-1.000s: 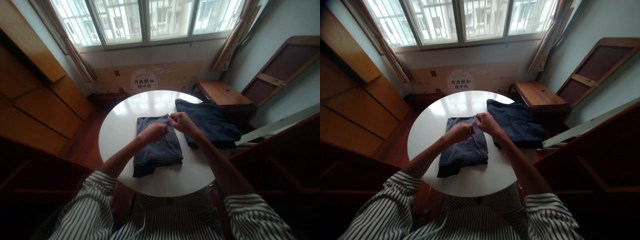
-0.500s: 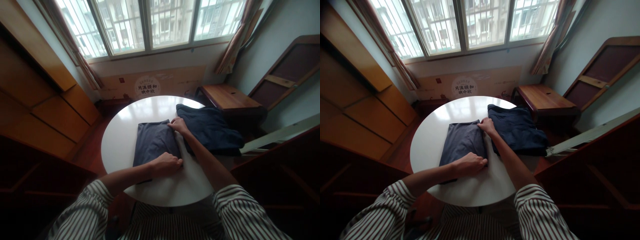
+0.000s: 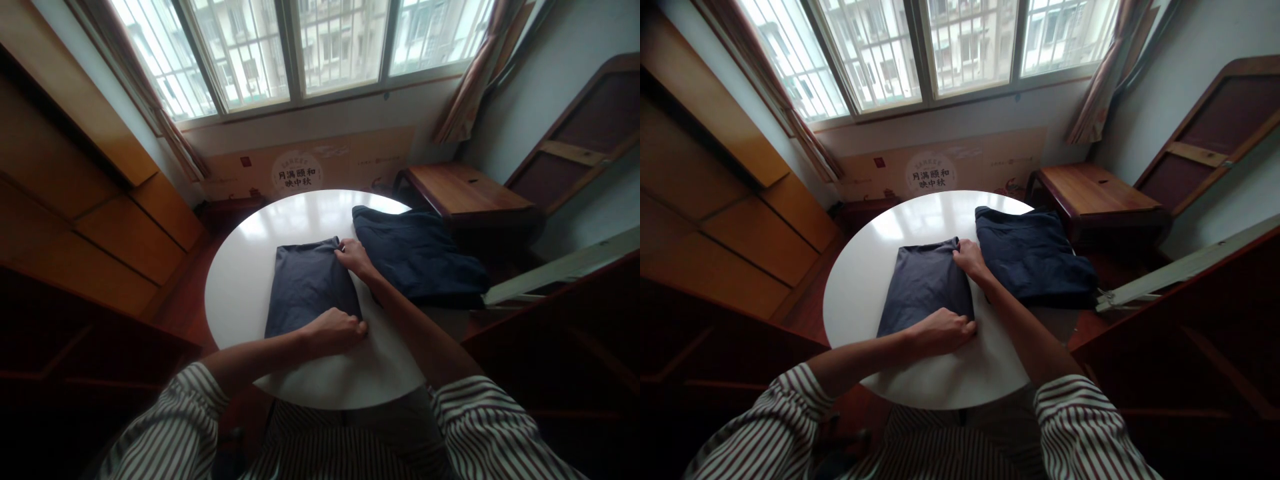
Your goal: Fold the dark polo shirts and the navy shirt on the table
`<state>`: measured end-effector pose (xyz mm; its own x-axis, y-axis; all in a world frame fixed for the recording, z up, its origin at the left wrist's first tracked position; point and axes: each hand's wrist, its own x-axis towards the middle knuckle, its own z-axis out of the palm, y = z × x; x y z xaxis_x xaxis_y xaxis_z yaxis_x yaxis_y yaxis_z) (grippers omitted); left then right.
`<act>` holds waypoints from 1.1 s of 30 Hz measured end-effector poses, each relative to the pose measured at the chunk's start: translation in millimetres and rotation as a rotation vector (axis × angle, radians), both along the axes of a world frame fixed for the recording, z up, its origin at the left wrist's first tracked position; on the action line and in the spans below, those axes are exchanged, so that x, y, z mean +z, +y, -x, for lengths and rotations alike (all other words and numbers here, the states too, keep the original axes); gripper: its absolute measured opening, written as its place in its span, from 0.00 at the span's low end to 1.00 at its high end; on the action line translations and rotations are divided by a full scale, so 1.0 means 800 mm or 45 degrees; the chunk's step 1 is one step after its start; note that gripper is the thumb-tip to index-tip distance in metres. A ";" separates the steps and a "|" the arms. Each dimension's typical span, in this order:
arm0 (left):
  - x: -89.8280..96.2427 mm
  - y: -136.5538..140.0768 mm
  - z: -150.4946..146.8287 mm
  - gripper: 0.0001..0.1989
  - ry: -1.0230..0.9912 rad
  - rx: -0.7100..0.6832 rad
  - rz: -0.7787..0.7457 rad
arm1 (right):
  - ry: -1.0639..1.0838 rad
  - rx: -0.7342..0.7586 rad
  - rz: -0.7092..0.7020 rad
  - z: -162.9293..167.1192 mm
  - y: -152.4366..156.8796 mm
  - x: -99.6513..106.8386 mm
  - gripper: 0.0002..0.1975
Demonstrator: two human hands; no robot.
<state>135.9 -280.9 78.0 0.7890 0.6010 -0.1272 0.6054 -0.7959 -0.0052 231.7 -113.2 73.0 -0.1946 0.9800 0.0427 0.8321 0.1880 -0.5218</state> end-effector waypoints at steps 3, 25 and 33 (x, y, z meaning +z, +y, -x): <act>0.000 0.000 0.001 0.12 -0.006 0.003 0.005 | 0.112 -0.013 0.072 -0.005 0.006 -0.006 0.13; -0.020 -0.009 0.002 0.07 -0.088 -0.079 -0.149 | -0.198 -0.165 0.060 0.030 0.060 0.005 0.21; -0.030 -0.010 -0.014 0.15 -0.221 -0.022 -0.039 | -0.361 0.553 -0.210 0.082 -0.011 -0.020 0.26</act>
